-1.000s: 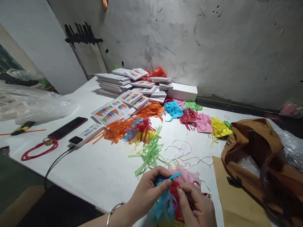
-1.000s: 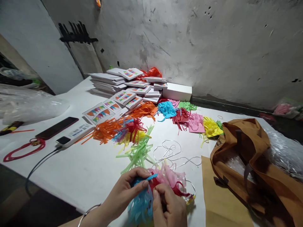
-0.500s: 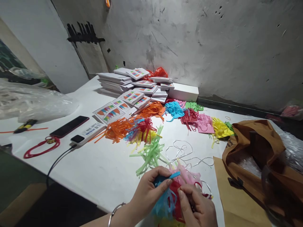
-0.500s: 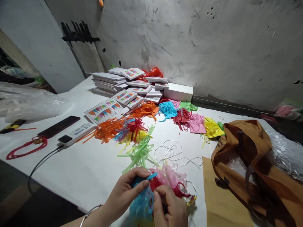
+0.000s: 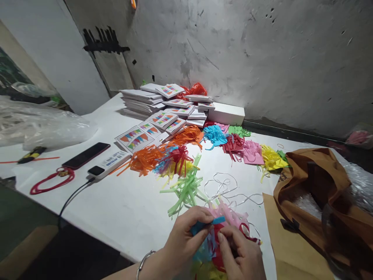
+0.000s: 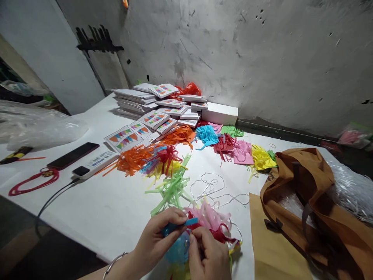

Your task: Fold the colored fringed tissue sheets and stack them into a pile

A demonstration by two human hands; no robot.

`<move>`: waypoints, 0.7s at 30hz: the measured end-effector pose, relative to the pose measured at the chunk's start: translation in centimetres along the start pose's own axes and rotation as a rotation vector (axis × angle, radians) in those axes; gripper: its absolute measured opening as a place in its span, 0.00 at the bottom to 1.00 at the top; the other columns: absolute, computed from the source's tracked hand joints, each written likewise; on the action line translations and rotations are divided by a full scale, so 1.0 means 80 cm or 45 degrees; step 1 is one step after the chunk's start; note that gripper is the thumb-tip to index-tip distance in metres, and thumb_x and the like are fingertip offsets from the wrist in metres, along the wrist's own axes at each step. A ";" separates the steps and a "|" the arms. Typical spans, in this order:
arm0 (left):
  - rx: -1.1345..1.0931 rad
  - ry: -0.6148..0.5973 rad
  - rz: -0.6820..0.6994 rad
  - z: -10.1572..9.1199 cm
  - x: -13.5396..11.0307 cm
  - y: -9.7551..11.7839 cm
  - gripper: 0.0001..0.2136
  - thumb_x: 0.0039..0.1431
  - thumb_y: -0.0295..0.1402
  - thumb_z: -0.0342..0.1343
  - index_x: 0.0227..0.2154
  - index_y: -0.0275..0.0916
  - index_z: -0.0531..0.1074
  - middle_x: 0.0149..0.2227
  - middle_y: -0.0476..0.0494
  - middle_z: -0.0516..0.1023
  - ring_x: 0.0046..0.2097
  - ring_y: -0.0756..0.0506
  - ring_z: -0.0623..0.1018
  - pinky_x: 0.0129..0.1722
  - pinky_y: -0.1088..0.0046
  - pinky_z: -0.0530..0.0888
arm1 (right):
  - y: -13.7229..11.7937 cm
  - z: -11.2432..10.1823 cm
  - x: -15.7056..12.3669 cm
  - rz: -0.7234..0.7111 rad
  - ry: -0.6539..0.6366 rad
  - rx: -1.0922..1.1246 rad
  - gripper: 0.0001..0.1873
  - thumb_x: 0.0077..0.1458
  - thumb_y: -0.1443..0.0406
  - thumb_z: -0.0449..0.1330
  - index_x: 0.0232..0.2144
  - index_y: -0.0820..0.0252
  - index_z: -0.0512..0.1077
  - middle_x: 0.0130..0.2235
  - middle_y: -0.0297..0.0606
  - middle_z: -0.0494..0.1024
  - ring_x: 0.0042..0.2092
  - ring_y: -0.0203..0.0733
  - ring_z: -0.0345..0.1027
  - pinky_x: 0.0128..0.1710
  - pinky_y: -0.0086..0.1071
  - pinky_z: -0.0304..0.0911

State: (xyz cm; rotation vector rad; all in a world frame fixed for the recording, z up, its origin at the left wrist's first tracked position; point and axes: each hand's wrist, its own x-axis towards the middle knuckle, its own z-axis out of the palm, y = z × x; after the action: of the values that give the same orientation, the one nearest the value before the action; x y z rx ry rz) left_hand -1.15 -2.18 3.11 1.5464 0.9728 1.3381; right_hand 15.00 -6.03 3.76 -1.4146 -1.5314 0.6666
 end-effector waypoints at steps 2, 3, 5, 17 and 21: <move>0.090 -0.054 0.092 -0.001 0.001 0.002 0.06 0.57 0.24 0.61 0.34 0.42 0.79 0.36 0.41 0.81 0.39 0.43 0.79 0.39 0.69 0.74 | 0.001 0.000 0.001 0.090 -0.063 0.101 0.21 0.61 0.50 0.56 0.26 0.57 0.75 0.16 0.28 0.61 0.17 0.31 0.49 0.15 0.27 0.39; 0.128 -0.076 0.127 -0.001 0.002 0.004 0.07 0.58 0.23 0.60 0.34 0.42 0.79 0.36 0.40 0.81 0.38 0.43 0.79 0.39 0.69 0.74 | 0.001 0.000 0.002 0.149 -0.097 0.170 0.22 0.60 0.49 0.57 0.26 0.58 0.74 0.16 0.27 0.60 0.17 0.30 0.47 0.16 0.27 0.38; 0.172 -0.107 0.186 -0.002 0.003 0.007 0.08 0.59 0.23 0.59 0.35 0.42 0.79 0.35 0.39 0.81 0.38 0.43 0.79 0.38 0.69 0.74 | 0.002 0.000 0.004 0.260 -0.147 0.313 0.22 0.58 0.47 0.59 0.26 0.59 0.74 0.16 0.26 0.61 0.17 0.29 0.47 0.17 0.26 0.40; 0.199 -0.227 0.246 -0.008 0.006 0.012 0.06 0.62 0.25 0.58 0.35 0.42 0.79 0.35 0.37 0.82 0.37 0.43 0.79 0.38 0.69 0.73 | 0.007 0.002 0.013 0.654 -0.278 0.974 0.31 0.45 0.44 0.71 0.40 0.62 0.72 0.19 0.32 0.76 0.15 0.33 0.65 0.17 0.23 0.58; 0.231 -0.288 0.259 -0.009 0.004 0.001 0.08 0.66 0.29 0.54 0.37 0.43 0.79 0.36 0.35 0.83 0.39 0.41 0.79 0.41 0.67 0.71 | 0.028 0.008 0.016 0.505 -0.186 0.679 0.27 0.49 0.42 0.67 0.34 0.60 0.74 0.19 0.31 0.73 0.18 0.33 0.65 0.18 0.24 0.60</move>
State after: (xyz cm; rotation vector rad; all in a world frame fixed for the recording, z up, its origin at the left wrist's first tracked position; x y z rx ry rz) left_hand -1.80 -1.86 3.35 1.9321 0.8304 1.2034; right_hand 15.55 -4.23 1.87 -1.2726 -1.0625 1.3338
